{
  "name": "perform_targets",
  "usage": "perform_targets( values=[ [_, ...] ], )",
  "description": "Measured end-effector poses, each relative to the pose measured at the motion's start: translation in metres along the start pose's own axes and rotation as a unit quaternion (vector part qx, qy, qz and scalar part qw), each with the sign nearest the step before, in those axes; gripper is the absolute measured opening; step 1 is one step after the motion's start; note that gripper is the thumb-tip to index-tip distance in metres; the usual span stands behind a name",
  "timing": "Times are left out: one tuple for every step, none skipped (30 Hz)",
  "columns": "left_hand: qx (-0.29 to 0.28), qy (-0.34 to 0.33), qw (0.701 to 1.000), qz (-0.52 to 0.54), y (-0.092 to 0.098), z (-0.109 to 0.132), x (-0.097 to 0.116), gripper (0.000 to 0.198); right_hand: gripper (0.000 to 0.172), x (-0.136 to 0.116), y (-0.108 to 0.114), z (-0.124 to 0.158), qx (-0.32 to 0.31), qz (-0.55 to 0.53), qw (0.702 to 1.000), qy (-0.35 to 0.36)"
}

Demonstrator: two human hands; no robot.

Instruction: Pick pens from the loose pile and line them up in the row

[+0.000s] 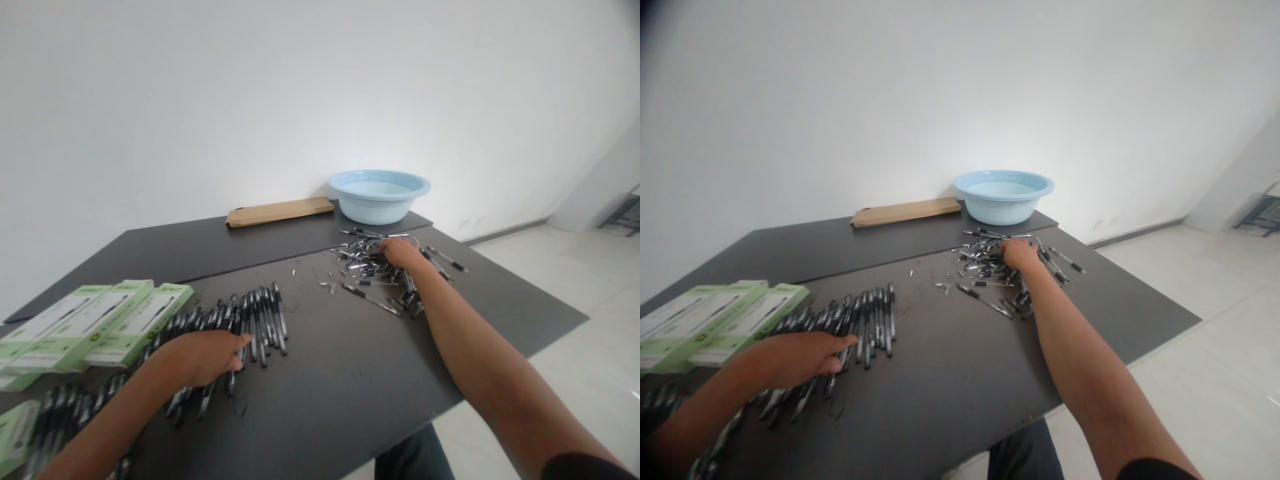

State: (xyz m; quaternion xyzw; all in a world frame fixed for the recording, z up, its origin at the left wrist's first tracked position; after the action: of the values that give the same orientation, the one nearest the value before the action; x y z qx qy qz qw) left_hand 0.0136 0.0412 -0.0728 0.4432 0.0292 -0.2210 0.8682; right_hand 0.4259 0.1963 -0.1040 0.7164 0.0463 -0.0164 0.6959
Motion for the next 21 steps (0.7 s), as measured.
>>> perform_targets(
  values=[
    [0.0, -0.001, 1.0, 0.0, 0.0, -0.001, 0.0, 0.054, 0.037, 0.0, 0.0, 0.0, -0.003, 0.002, 1.0, -0.001],
    [0.0, -0.002, 1.0, 0.001, -0.001, -0.001, 0.0, 0.054, 0.036, 0.0, -0.001, -0.001, -0.006, 0.005, 1.0, -0.002],
    [0.001, -0.003, 1.0, 0.003, -0.001, -0.002, 0.0, 0.054, 0.036, 0.0, -0.001, -0.001, -0.008, 0.007, 1.0, -0.002],
    [0.001, -0.003, 1.0, 0.007, -0.001, -0.002, 0.0, 0.054, 0.035, -0.001, -0.001, -0.001, -0.01, 0.009, 1.0, -0.002],
    [0.003, -0.003, 1.0, 0.009, 0.0, -0.002, 0.0, 0.054, 0.035, -0.001, -0.001, -0.001, -0.01, 0.01, 1.0, -0.002],
    [0.004, -0.002, 1.0, 0.011, 0.0, -0.002, 0.0, 0.054, 0.034, 0.0, -0.001, 0.0, -0.01, 0.011, 1.0, -0.002],
    [0.004, -0.001, 1.0, 0.011, 0.0, -0.001, 0.0, 0.054, 0.034, 0.0, 0.0, 0.0, -0.01, 0.012, 1.0, -0.001],
    [0.003, 0.001, 1.0, 0.01, 0.0, -0.001, 0.0, 0.054, 0.033, 0.0, 0.0, 0.001, -0.01, 0.012, 1.0, 0.001],
    [0.001, 0.004, 1.0, 0.007, 0.0, -0.001, 0.0, 0.054, 0.032, -0.001, 0.001, 0.002, -0.01, 0.013, 1.0, 0.003],
    [0.0, 0.006, 1.0, 0.005, 0.0, -0.001, 0.0, 0.054, 0.032, -0.002, 0.001, 0.003, -0.011, 0.014, 1.0, 0.006],
    [0.0, 0.006, 1.0, 0.005, 0.0, -0.001, 0.0, 0.054, 0.032, -0.003, 0.002, 0.003, -0.01, 0.014, 1.0, 0.01],
    [0.0, 0.004, 1.0, 0.006, 0.0, -0.002, 0.0, 0.054, 0.032, -0.006, 0.002, 0.004, -0.009, 0.015, 1.0, 0.016],
    [0.0, 0.002, 1.0, 0.008, 0.0, -0.002, 0.0, 0.054, 0.032, -0.009, 0.003, 0.004, -0.006, 0.016, 1.0, 0.023],
    [-0.001, 0.0, 1.0, 0.01, 0.0, -0.002, 0.001, 0.054, 0.033, -0.013, 0.003, 0.004, -0.003, 0.017, 0.999, 0.033],
    [-0.001, 0.0, 1.0, 0.011, 0.0, -0.002, 0.001, 0.054, 0.034, -0.019, 0.003, 0.003, 0.001, 0.018, 0.999, 0.044],
    [-0.004, 0.001, 1.0, 0.012, 0.0, -0.002, 0.001, 0.054, 0.034, -0.024, 0.003, 0.002, 0.004, 0.019, 0.998, 0.057],
    [-0.006, 0.003, 1.0, 0.011, 0.0, -0.002, 0.001, 0.054, 0.034, -0.03, 0.002, 0.001, 0.005, 0.019, 0.997, 0.07],
    [-0.008, 0.004, 1.0, 0.011, 0.0, -0.002, 0.001, 0.054, 0.033, -0.036, 0.001, 0.001, 0.006, 0.021, 0.996, 0.082],
    [-0.008, 0.005, 1.0, 0.01, 0.0, -0.001, 0.001, 0.054, 0.031, -0.041, 0.0, 0.0, 0.007, 0.022, 0.996, 0.091],
    [-0.008, 0.003, 1.0, 0.01, 0.001, -0.001, 0.001, 0.054, 0.029, -0.045, -0.001, -0.001, 0.009, 0.024, 0.995, 0.097],
    [-0.006, 0.0, 1.0, 0.012, 0.001, -0.001, 0.001, 0.054, 0.028, -0.048, -0.002, -0.002, 0.012, 0.025, 0.995, 0.101]
  ],
)
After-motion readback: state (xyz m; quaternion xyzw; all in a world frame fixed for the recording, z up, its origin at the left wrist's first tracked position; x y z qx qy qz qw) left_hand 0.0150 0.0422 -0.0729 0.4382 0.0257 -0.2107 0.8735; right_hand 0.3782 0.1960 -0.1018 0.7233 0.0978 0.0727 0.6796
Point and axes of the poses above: each hand's wrist, its own z-axis away from the middle knuckle, its own y-axis out of the back of the hand, x = y × z, the point moved 7 cm from there along -z, towards the middle knuckle, and after that the axes turned 12 degrees about y, right-handed, at the moved point
